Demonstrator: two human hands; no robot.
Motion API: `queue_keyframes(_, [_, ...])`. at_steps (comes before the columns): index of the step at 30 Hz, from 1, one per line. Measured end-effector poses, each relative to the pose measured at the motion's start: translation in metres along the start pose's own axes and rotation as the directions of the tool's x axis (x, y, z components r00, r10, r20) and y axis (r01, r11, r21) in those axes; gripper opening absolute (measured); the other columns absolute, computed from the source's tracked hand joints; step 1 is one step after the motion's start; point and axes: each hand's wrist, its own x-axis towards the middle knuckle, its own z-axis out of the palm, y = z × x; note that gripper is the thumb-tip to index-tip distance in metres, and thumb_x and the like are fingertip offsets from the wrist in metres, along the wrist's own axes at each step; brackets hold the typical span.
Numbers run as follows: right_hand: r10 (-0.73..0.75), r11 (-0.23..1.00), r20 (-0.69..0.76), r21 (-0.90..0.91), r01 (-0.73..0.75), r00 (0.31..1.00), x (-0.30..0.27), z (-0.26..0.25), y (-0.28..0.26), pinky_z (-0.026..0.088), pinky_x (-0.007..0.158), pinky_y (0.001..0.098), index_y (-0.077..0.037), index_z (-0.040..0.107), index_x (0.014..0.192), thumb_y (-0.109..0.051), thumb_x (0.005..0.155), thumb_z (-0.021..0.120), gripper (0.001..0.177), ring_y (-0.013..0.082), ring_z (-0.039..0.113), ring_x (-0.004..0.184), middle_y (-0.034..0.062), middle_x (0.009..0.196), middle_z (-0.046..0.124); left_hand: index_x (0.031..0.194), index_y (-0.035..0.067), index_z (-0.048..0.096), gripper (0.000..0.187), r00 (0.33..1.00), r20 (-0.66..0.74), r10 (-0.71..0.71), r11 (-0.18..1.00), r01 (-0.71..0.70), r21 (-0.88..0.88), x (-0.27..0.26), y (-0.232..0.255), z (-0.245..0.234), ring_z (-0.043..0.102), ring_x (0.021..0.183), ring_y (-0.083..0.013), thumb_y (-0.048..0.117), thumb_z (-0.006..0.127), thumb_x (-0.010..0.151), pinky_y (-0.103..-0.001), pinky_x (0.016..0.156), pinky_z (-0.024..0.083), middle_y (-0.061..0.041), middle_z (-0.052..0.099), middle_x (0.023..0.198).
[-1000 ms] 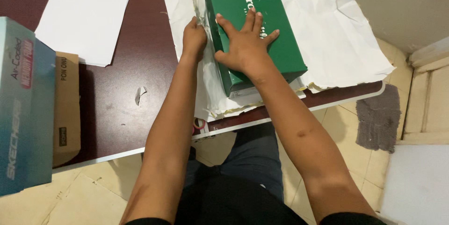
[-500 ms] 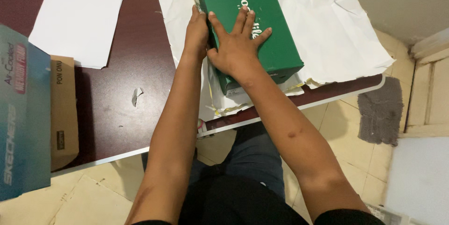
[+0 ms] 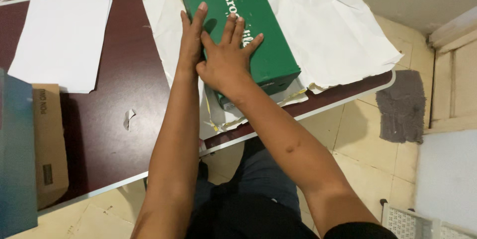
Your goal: The person wraps a green Crocodile shoebox with yellow patterned wrapping paper on a table. They fold the paper around the box, cut tape with pink scissors, and apply tape to secure the paper on multiple sides.
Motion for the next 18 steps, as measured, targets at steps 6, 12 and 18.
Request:
queue_keyframes(6, [-0.015,0.999,-0.059,0.043,0.017,0.998,0.000,0.000,0.001,0.003,0.102,0.0891,-0.023,0.034,0.155,-0.039,0.085,0.059,0.076,0.0581,0.002,0.149,0.0405,0.159,0.008,0.145,0.002,0.037,0.055,0.996,0.090,0.015,0.999,-0.012,-0.035,-0.006,0.014,0.008,0.065,0.115,-0.0321,0.026,0.057,0.100,-0.043,0.097,0.058,-0.022,0.058,0.131])
queue_keyframes(12, [-0.036,0.988,-0.168,0.141,0.061,0.985,-0.003,0.006,0.003,0.005,0.104,0.0876,-0.007,0.038,0.150,-0.028,0.082,0.062,0.075,0.0553,0.011,0.149,0.0389,0.157,0.019,0.143,0.007,0.039,0.050,0.998,0.065,-0.016,1.000,0.015,0.006,-0.007,0.019,0.008,0.066,0.116,-0.0291,0.031,0.051,0.102,-0.041,0.098,0.059,-0.018,0.058,0.132])
queue_keyframes(18, [-0.060,0.978,-0.221,0.180,0.102,0.973,-0.004,0.013,0.007,0.009,0.106,0.0871,0.001,0.043,0.143,-0.027,0.084,0.064,0.069,0.0532,0.019,0.148,0.0370,0.154,0.028,0.143,0.008,0.044,0.047,0.997,0.078,0.016,0.998,-0.021,0.055,-0.015,0.020,0.008,0.065,0.119,-0.0275,0.034,0.050,0.105,-0.039,0.101,0.057,-0.016,0.060,0.135])
